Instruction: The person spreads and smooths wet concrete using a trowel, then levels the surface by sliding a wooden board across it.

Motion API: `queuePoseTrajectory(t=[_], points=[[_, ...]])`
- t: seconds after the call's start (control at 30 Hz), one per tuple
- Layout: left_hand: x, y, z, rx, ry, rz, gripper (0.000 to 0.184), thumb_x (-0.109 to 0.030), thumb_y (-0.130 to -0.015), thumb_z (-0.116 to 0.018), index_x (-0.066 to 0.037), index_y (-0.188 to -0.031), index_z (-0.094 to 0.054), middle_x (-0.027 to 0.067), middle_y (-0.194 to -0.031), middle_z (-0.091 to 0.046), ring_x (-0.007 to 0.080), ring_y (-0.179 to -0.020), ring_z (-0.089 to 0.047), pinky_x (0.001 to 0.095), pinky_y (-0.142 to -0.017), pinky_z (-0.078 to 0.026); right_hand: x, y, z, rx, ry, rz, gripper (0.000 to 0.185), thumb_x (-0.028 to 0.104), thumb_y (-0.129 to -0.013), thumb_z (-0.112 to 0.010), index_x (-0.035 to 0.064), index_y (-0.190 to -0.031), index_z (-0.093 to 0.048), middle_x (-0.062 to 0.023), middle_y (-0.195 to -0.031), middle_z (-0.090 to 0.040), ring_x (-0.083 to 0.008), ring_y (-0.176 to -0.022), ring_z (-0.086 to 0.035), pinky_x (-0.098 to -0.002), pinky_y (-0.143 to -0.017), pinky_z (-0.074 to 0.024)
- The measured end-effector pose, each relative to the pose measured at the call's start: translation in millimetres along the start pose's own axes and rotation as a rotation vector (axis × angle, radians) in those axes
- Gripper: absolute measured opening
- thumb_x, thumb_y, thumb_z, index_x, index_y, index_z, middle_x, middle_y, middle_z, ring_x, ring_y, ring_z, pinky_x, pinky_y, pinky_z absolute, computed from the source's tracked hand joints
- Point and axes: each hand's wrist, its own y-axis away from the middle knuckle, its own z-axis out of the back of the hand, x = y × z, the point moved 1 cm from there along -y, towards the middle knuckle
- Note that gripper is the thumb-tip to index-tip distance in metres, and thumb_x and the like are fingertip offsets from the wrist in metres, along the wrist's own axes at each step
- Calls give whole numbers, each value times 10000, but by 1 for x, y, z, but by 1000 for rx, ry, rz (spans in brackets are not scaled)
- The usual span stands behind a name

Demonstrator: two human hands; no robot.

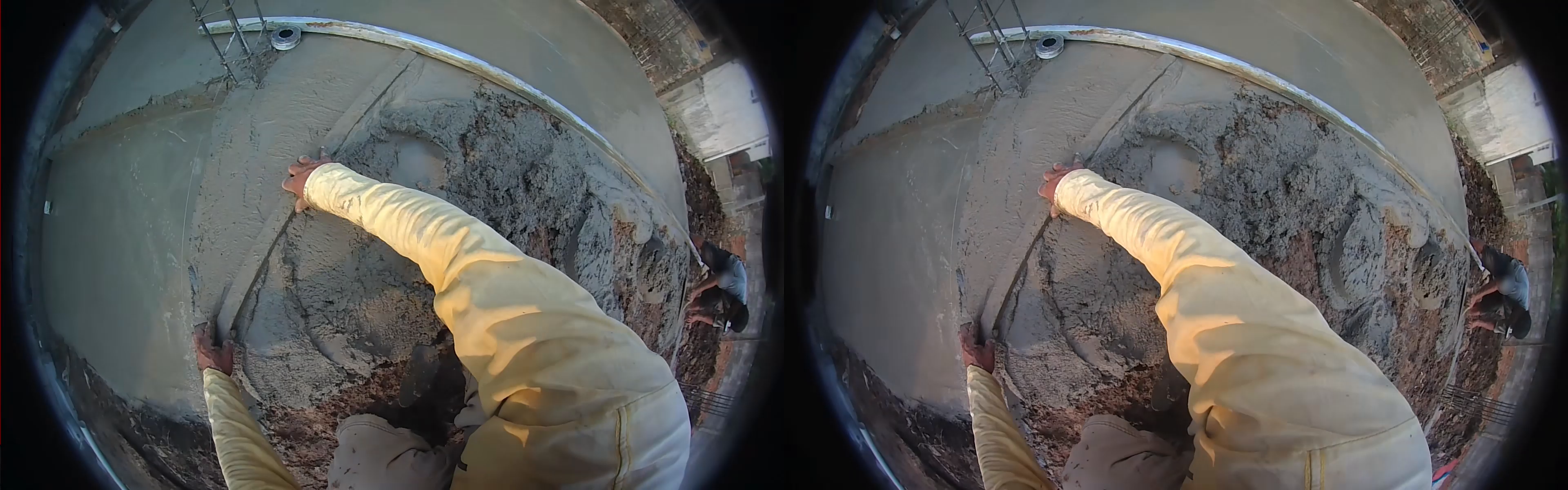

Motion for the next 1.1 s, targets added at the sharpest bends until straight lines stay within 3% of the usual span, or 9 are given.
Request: queuePoseTrajectory(t=[0.1,0.23,0.43,0.73,1.1], points=[[18,-6,-24,-56,-67,-80,663,-107,-657,-680,-31,-1296,-520,199,-1258,-493,410,-1186,-433,463,-1059,-327,-11,17,-8,-24,-9,-29,570,411,-790,-702,202,-1290,-524,-51,-1475,-338,-322,-1422,-188,-668,-1072,-202],[-10,-10,-15,2,28,-90,626,-81,-640,-675,-8,-1248,-548,201,-1213,-507,405,-1139,-457,466,-1017,-361,-24,35,-11,20,0,-72,637,440,-800,-681,226,-1358,-462,-60,-1479,-331,-321,-1415,-204,-673,-1075,-189],[-40,-5,-22,-118,22,-248,593,-58,-618,-666,0,-1200,-571,193,-1129,-527,390,-1051,-481,454,-943,-402,-45,59,-21,8,-30,-121,634,451,-804,-674,222,-1354,-460,-61,-1474,-331,-316,-1415,-204,-661,-1083,-189],[-93,11,-10,53,137,-187,623,-72,-616,-712,-7,-1219,-571,182,-1090,-531,375,-1017,-488,443,-910,-414,-65,98,-28,59,-22,-174,636,444,-835,-645,226,-1388,-420,-59,-1467,-333,-312,-1408,-216,-646,-1092,-190],[-148,30,-18,42,171,-279,610,-108,-608,-746,-38,-1196,-598,170,-1127,-535,369,-1050,-492,452,-932,-407,-111,165,-60,-37,-11,-248,630,439,-823,-656,234,-1374,-430,-81,-1466,-342,-343,-1400,-236,-647,-1087,-203]])
